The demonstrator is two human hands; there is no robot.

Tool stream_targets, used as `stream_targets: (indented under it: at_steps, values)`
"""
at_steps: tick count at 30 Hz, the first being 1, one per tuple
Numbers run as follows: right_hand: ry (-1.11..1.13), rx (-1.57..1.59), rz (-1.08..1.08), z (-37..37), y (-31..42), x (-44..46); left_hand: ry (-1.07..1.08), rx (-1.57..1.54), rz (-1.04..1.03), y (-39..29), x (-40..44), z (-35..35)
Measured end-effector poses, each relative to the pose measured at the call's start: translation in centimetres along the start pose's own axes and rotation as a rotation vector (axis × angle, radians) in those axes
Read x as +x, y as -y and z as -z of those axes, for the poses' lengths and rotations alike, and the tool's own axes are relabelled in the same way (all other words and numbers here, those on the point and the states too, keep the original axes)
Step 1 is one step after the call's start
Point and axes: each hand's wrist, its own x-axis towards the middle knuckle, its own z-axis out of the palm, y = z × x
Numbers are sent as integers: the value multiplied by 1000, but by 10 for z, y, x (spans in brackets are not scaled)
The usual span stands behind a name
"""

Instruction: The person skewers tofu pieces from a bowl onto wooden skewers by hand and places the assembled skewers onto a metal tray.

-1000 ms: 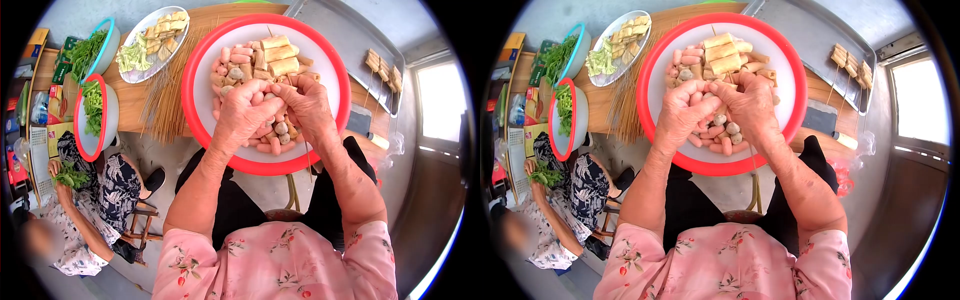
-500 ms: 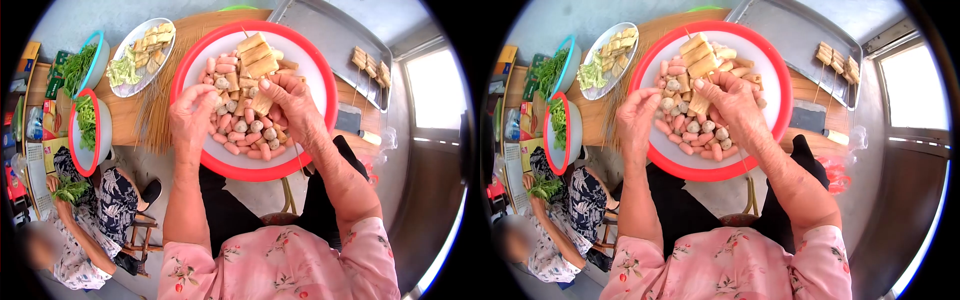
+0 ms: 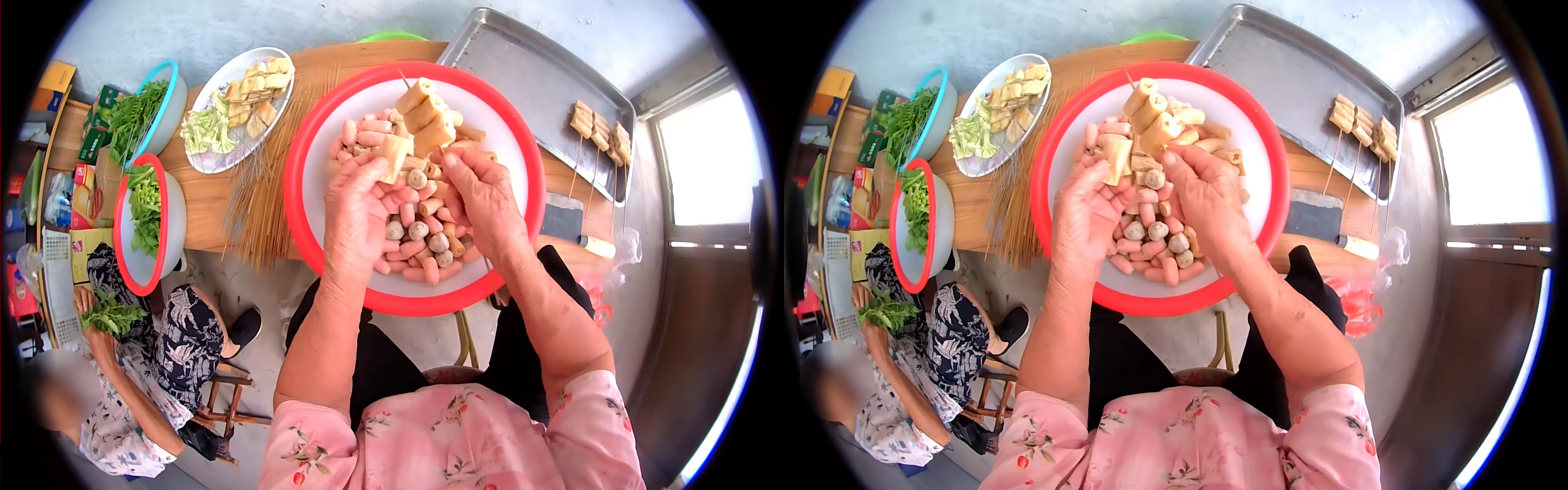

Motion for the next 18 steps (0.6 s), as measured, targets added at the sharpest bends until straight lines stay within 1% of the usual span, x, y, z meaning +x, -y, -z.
stream_targets:
  at_steps: [2, 5, 6, 7, 8, 11, 13, 14, 15, 17, 18]
  values:
    - [0, -59, -28, 0, 9, -5, -63, -35, -95, -10, 11, 6]
    - [54, -155, 49, 9, 2, -5, -27, 16, -143, -20, 24, 29]
    - [100, -209, 16, 15, 3, -6, -94, -42, -147, -23, 23, 25]
    - [112, -209, 15, 17, 1, -7, -102, -42, -155, -25, 22, 25]
    - [139, -344, 144, 18, -2, -6, -127, -67, -162, -27, 24, 25]
    - [168, -535, 330, 21, -8, -5, -161, -92, -204, -31, 28, 26]
    - [178, -562, 155, 17, 0, -14, -155, -74, -197, -30, 32, 32]
    - [182, -607, 204, 17, -2, -14, -157, -75, -198, -30, 32, 33]
    - [183, -607, 205, 16, -3, -14, -150, -81, -197, -31, 33, 34]
    - [236, -620, 299, 16, -5, -14, -146, -87, -196, -32, 32, 33]
    - [237, -620, 297, 16, -5, -15, -160, -77, -189, -34, 30, 30]
